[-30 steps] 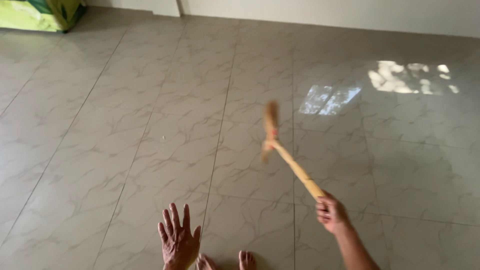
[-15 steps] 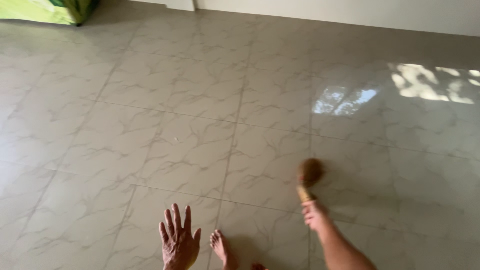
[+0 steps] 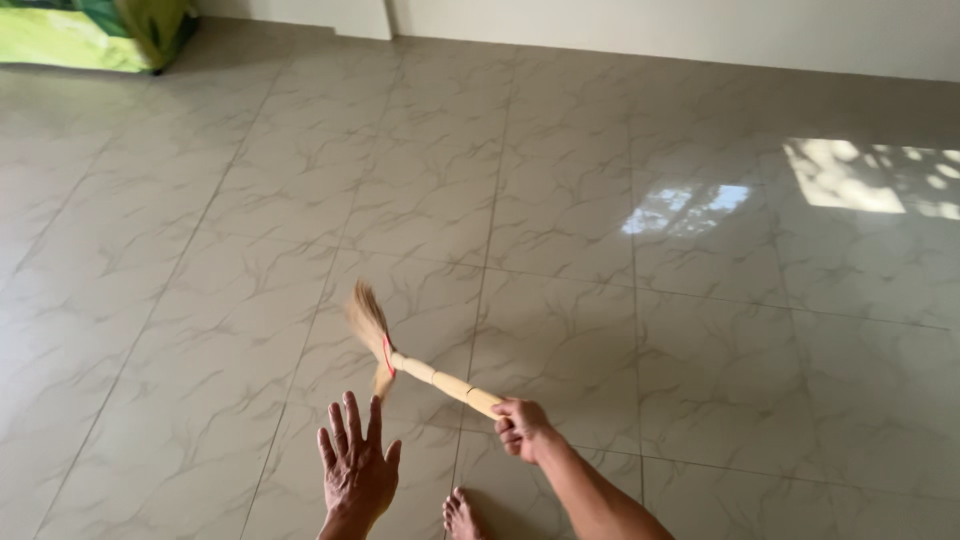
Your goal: The person sweeps the tiled floor and wall edges using a broom, then stops to close a sliding window by hand.
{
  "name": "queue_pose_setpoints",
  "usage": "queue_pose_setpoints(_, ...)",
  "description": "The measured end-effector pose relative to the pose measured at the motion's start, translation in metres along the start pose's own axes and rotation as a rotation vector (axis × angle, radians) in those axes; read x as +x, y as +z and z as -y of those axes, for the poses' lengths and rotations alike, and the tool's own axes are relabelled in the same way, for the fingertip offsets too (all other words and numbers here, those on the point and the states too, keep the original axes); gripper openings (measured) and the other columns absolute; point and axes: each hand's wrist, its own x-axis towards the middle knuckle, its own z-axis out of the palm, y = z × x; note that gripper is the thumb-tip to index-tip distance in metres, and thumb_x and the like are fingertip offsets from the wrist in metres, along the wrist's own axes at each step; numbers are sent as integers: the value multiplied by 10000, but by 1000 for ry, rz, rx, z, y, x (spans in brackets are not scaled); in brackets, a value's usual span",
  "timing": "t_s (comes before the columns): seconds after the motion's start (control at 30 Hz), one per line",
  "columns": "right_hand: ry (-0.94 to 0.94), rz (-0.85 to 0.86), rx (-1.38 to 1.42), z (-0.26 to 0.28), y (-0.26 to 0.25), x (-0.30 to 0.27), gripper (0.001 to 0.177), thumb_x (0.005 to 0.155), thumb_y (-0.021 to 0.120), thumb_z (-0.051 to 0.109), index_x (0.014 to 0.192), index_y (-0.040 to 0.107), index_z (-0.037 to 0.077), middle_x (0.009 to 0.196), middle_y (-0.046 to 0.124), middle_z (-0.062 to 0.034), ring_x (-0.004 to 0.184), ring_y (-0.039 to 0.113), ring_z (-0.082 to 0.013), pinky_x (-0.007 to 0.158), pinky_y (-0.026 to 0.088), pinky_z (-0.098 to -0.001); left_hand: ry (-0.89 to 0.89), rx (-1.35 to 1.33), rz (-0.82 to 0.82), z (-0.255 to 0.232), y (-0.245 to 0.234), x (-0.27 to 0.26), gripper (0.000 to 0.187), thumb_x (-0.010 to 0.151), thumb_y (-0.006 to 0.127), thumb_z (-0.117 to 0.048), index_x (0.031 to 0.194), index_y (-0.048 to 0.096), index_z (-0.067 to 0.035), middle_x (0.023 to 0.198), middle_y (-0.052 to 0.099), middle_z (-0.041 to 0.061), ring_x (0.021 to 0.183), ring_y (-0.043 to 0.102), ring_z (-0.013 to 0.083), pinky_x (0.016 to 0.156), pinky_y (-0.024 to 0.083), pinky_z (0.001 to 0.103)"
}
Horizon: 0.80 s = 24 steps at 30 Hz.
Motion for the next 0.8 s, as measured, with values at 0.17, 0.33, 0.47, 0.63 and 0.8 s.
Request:
queue_pose_setpoints(0.17,-216,-34,41,46,-63,-65,585,924,584,159,1502,492,178,583,424,52,412,289,-53,353,240,-229,74,-20,7,-10,2,37,838,970,515,-508,1613,57,-225,1695,-92,140,1564,-83,370,1247,24,556)
queue_pose_setpoints(0.33,-399,-263,102,89,-142,-120,605,911,578,110,1512,515,135,622,450,34,437,325,-53,353,248,-222,168,23,32,-40,1,62,842,978,499,-521,1622,50,-215,1700,-93,140,1566,-85,368,1250,29,550)
queue_pose_setpoints(0.47,-475,-402,102,111,-184,-120,590,906,646,71,1475,499,124,660,474,21,462,350,-69,366,276,-240,212,32,56,-61,-2,71,845,982,499,-527,1623,51,-206,1695,-97,152,1563,-95,376,1250,28,550)
queue_pose_setpoints(0.63,-470,-495,174,122,-222,-57,183,885,678,109,994,536,70,677,493,2,444,331,-70,355,239,-246,198,17,26,-67,2,68,839,970,517,-517,1612,71,-213,1693,-78,149,1563,-77,376,1247,37,551)
queue_pose_setpoints(0.8,-248,-590,182,86,-202,35,206,851,716,54,927,528,92,626,497,-20,389,344,-101,333,231,-283,150,14,-30,-55,3,66,873,948,533,-510,1648,92,-233,1683,-56,150,1555,-50,376,1240,52,552)
